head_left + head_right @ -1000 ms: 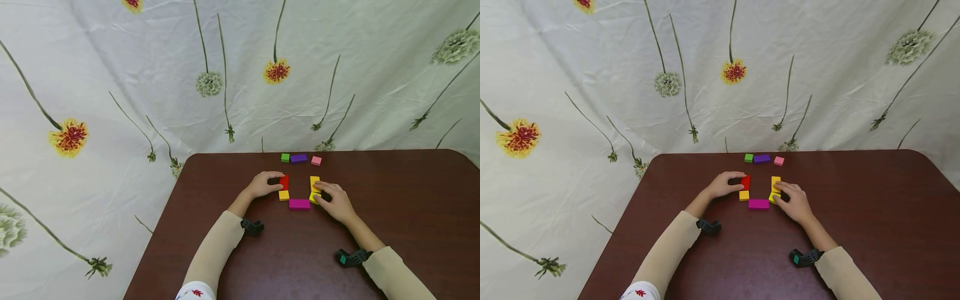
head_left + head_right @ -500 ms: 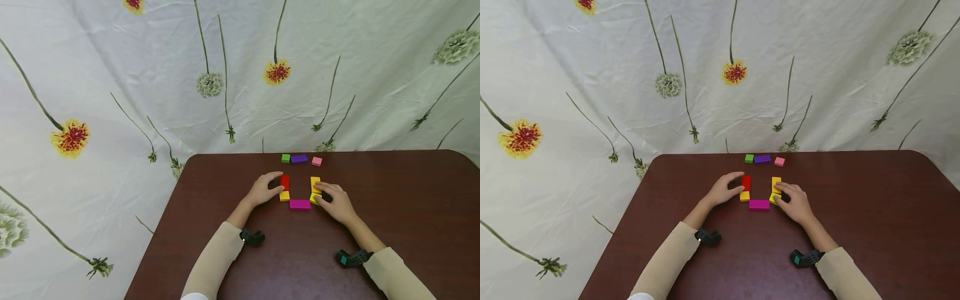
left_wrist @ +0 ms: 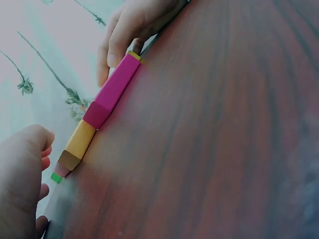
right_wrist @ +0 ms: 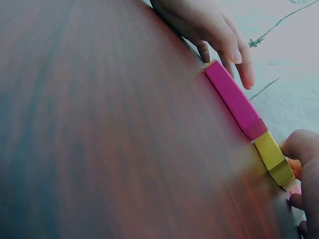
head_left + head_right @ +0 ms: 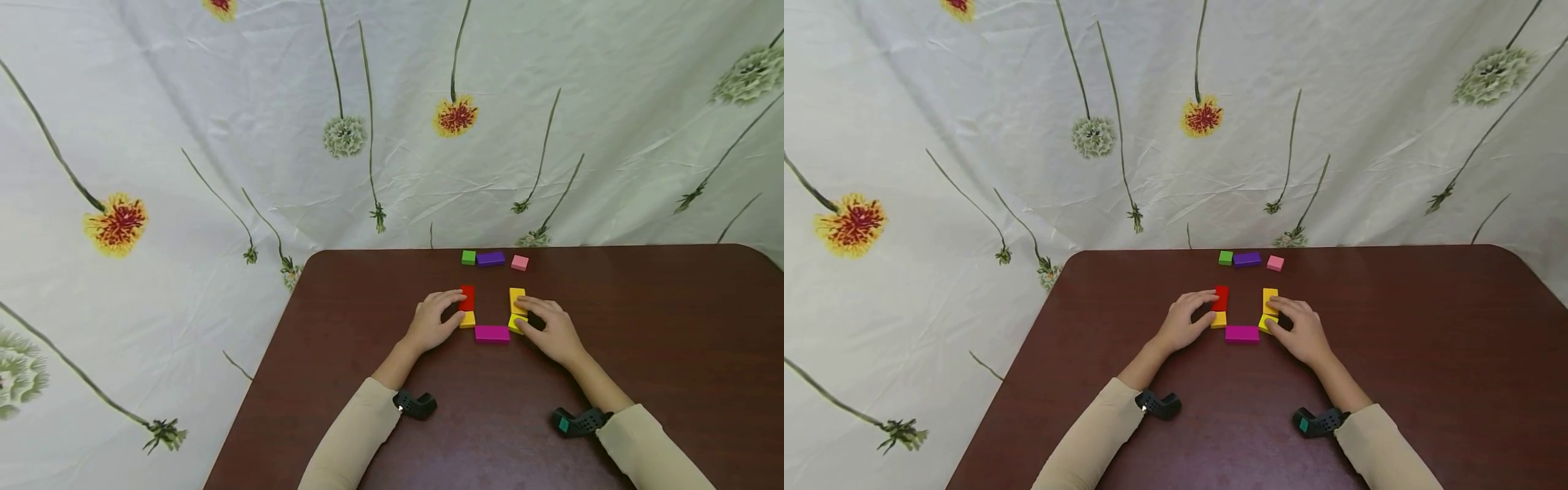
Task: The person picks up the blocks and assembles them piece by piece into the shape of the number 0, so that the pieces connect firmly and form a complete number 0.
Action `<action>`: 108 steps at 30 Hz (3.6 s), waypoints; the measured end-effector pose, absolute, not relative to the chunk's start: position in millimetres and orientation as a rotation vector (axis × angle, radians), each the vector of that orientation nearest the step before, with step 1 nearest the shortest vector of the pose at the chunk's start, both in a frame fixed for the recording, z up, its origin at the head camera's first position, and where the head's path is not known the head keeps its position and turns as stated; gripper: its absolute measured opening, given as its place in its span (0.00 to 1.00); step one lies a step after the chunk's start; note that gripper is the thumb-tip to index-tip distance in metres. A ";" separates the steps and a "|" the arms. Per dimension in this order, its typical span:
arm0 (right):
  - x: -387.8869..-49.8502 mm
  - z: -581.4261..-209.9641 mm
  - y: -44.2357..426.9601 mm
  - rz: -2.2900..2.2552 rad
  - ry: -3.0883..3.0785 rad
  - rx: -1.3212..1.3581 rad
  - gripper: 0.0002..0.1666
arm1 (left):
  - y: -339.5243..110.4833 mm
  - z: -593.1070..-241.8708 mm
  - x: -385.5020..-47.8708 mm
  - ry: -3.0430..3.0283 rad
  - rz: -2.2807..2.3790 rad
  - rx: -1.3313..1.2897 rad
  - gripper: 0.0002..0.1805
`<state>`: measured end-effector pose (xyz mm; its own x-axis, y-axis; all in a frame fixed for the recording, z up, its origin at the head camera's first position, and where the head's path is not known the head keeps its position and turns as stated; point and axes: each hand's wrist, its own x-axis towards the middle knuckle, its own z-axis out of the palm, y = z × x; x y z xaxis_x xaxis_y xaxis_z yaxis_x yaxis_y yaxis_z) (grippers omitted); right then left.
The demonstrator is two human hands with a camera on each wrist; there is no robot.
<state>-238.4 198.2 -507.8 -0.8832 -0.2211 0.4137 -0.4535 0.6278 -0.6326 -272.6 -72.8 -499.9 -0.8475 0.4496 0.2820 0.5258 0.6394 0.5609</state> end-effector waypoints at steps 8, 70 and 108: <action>-237.8 -507.5 198.7 1.116 -2.560 0.542 0.23 | -72.0 -499.9 -270.0 -2.788 -0.840 -0.835 0.28; -320.9 -440.5 212.3 1.127 -2.855 0.286 0.28 | -69.4 -497.1 -266.6 -2.849 -0.664 -0.840 0.27; -334.9 -470.0 203.2 0.954 -2.899 0.105 0.26 | -67.8 -499.5 -263.0 -2.861 -0.679 -0.836 0.28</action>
<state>-334.9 203.2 -470.0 -0.9937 -0.0378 0.1051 -0.0928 0.8027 -0.5891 -263.0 -67.8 -499.5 -0.8472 0.4922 0.2000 0.5296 0.7524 0.3918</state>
